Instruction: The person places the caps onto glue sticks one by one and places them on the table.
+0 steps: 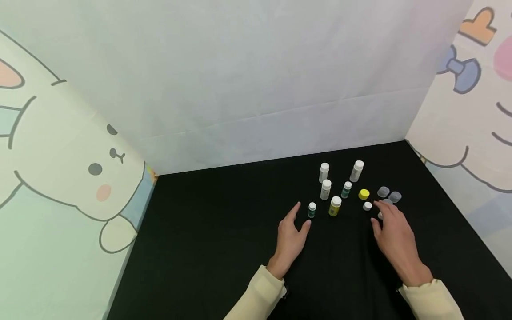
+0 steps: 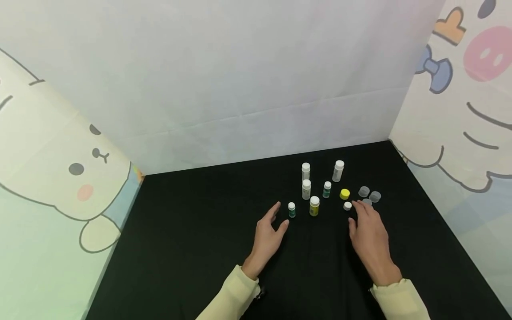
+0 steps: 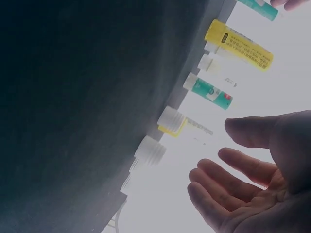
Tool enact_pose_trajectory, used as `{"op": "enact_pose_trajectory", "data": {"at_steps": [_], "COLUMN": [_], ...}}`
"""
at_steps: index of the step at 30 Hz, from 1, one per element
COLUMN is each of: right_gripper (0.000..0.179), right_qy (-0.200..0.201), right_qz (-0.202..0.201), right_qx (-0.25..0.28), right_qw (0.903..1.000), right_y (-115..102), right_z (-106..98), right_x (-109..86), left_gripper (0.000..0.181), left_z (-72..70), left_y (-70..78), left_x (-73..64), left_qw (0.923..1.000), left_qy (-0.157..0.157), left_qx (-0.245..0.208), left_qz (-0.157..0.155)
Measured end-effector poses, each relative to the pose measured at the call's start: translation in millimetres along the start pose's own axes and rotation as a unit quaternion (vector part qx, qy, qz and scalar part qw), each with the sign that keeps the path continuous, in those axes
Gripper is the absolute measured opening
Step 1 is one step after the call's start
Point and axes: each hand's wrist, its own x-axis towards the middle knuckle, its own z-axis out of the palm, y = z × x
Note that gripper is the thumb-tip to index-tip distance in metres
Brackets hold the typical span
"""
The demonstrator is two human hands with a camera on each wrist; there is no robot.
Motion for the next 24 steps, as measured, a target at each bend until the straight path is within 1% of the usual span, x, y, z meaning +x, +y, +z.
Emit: {"op": "enact_pose_trajectory", "data": {"at_steps": [7, 21, 24], "right_gripper": [0.045, 0.034, 0.031], "right_qy": [0.023, 0.022, 0.020], "right_qz": [0.008, 0.001, -0.002], "right_qx": [-0.006, -0.002, 0.001], "right_qw": [0.9997, 0.9998, 0.9998], "right_y": [7.2, 17.6, 19.1], "right_z": [-1.0, -0.7, -0.8], "right_x": [1.0, 2.7, 3.1], "left_gripper": [0.056, 0.055, 0.054], "left_z": [7.3, 16.1, 17.5], "left_y": [0.1, 0.8, -1.5], "left_x": [8.5, 19.2, 21.2], "left_qw": [0.9999, 0.9997, 0.9998], "left_qy": [0.001, -0.006, -0.008], "left_qx": [0.005, 0.000, -0.006], "left_qz": [-0.010, -0.025, -0.019]}}
